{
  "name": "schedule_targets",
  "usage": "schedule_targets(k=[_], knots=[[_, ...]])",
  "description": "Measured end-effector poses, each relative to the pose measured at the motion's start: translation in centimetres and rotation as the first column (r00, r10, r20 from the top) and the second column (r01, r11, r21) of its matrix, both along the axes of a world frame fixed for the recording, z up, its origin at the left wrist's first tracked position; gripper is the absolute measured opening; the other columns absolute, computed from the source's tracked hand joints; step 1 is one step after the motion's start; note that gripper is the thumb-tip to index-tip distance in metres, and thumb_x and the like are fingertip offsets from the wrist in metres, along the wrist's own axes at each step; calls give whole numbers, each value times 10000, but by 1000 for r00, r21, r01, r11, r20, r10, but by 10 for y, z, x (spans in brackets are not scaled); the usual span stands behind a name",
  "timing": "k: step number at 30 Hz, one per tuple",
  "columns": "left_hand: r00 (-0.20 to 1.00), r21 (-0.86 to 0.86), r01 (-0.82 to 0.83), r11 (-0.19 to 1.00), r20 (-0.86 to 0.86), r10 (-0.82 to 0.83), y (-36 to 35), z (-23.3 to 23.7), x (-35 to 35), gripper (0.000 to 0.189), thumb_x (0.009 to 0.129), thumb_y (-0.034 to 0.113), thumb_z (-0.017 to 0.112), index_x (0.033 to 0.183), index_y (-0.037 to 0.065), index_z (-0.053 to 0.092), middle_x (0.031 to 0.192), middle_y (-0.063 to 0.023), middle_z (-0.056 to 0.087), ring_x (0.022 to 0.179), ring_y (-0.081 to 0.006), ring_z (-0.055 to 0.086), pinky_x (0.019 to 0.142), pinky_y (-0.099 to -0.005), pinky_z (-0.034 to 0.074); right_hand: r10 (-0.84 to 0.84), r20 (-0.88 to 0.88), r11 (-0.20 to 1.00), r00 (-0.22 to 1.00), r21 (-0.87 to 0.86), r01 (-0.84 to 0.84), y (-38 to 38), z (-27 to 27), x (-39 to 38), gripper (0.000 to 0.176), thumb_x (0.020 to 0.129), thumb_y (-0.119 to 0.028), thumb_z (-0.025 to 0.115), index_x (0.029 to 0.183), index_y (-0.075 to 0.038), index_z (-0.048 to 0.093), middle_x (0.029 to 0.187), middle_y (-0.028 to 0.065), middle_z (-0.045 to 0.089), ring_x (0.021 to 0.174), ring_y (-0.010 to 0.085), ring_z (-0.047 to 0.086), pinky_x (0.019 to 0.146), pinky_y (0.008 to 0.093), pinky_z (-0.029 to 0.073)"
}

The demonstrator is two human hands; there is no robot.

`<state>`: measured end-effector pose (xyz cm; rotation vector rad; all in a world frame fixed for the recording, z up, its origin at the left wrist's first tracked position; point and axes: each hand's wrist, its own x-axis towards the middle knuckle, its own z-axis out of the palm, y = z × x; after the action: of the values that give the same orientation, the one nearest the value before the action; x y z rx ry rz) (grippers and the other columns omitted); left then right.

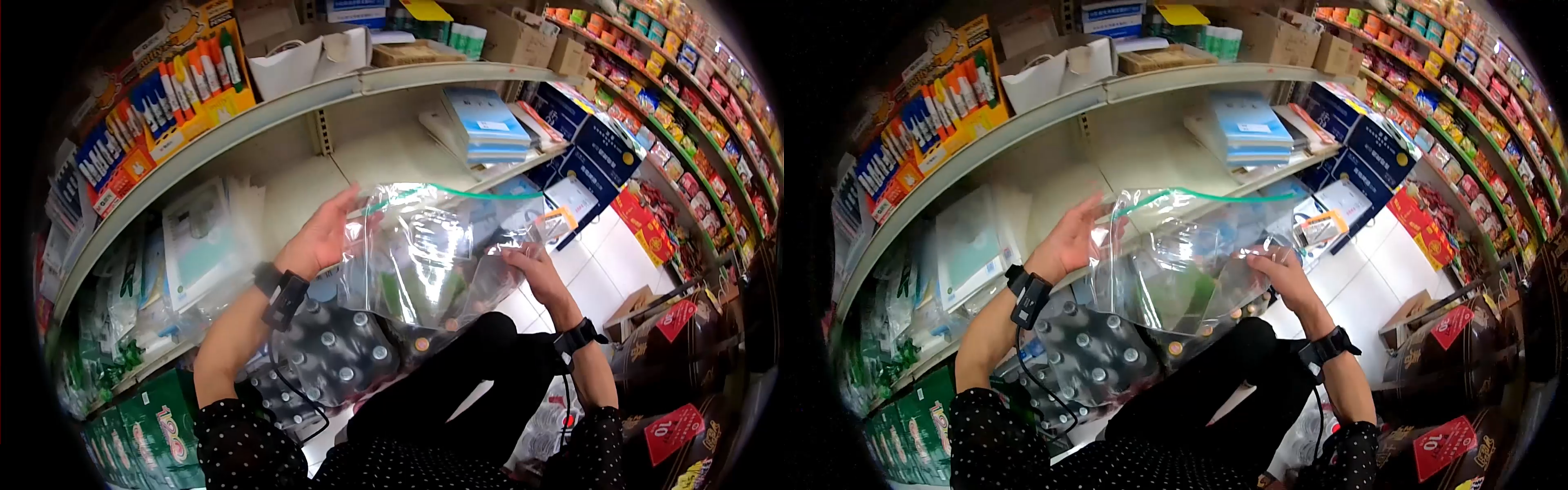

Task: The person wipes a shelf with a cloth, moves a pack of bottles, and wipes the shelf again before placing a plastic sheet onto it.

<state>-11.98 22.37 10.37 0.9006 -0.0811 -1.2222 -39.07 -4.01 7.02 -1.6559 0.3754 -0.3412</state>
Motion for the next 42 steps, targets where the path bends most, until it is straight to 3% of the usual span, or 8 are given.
schedule_targets(k=[6,10,15,18,22,27,34,42], knots=[[987,25,-160,987,12,159,6,-23,39,260,891,233,593,1045,25,612,863,-78,665,729,-172,632,596,-320,531,-36,-36,998,999,46,38,20,11,34,277,912,-229,589,930,23,700,592,-7,531,489,72,465,474,217,356],[992,-44,-6,999,123,11,10,-3,55,291,910,283,594,1117,80,611,942,-69,684,789,-150,639,654,-311,538,29,-79,989,996,147,-17,22,19,51,239,918,-196,582,956,18,681,561,-19,476,459,78,445,451,230,367],[883,-157,-160,975,418,212,1,1,66,354,921,127,547,1271,165,582,1109,-38,663,886,-108,612,747,-269,459,-4,-112,988,994,153,21,23,25,65,280,919,-260,622,876,14,664,605,23,558,506,91,515,478,235,408],[877,-142,-140,980,441,189,8,-5,84,406,878,35,496,1263,129,583,1139,-52,652,887,-126,619,777,-295,486,-61,-98,974,993,214,81,16,19,66,352,917,-325,640,915,27,659,702,74,632,595,119,598,520,245,463],[992,-345,-70,936,71,100,14,-14,102,383,846,43,449,1200,-21,583,1101,-89,662,922,-200,622,865,-365,513,-57,-125,959,991,268,89,13,26,62,443,911,-379,648,1014,51,638,847,140,693,722,166,674,641,262,544],[933,-268,-215,939,227,278,11,-16,119,299,847,107,612,1117,-18,648,1055,-107,666,869,-183,618,821,-290,503,-178,-153,983,972,22,183,6,32,60,325,871,-315,703,915,3,650,811,101,694,739,134,663,624,209,506],[324,-20,-544,839,917,232,-11,-32,130,237,789,11,591,970,70,733,833,-72,703,700,-164,622,686,-286,510,-324,0,861,946,-414,295,-41,-16,96,332,825,-271,735,696,-14,567,555,-17,503,511,64,451,465,230,303],[-207,-123,-740,661,977,-50,-15,-90,189,243,767,50,569,903,145,746,906,-95,714,830,-292,675,764,-365,525,-359,-17,840,933,-442,315,-38,-40,160,248,854,-225,672,800,15,647,575,115,637,432,130,581,431,304,442]])
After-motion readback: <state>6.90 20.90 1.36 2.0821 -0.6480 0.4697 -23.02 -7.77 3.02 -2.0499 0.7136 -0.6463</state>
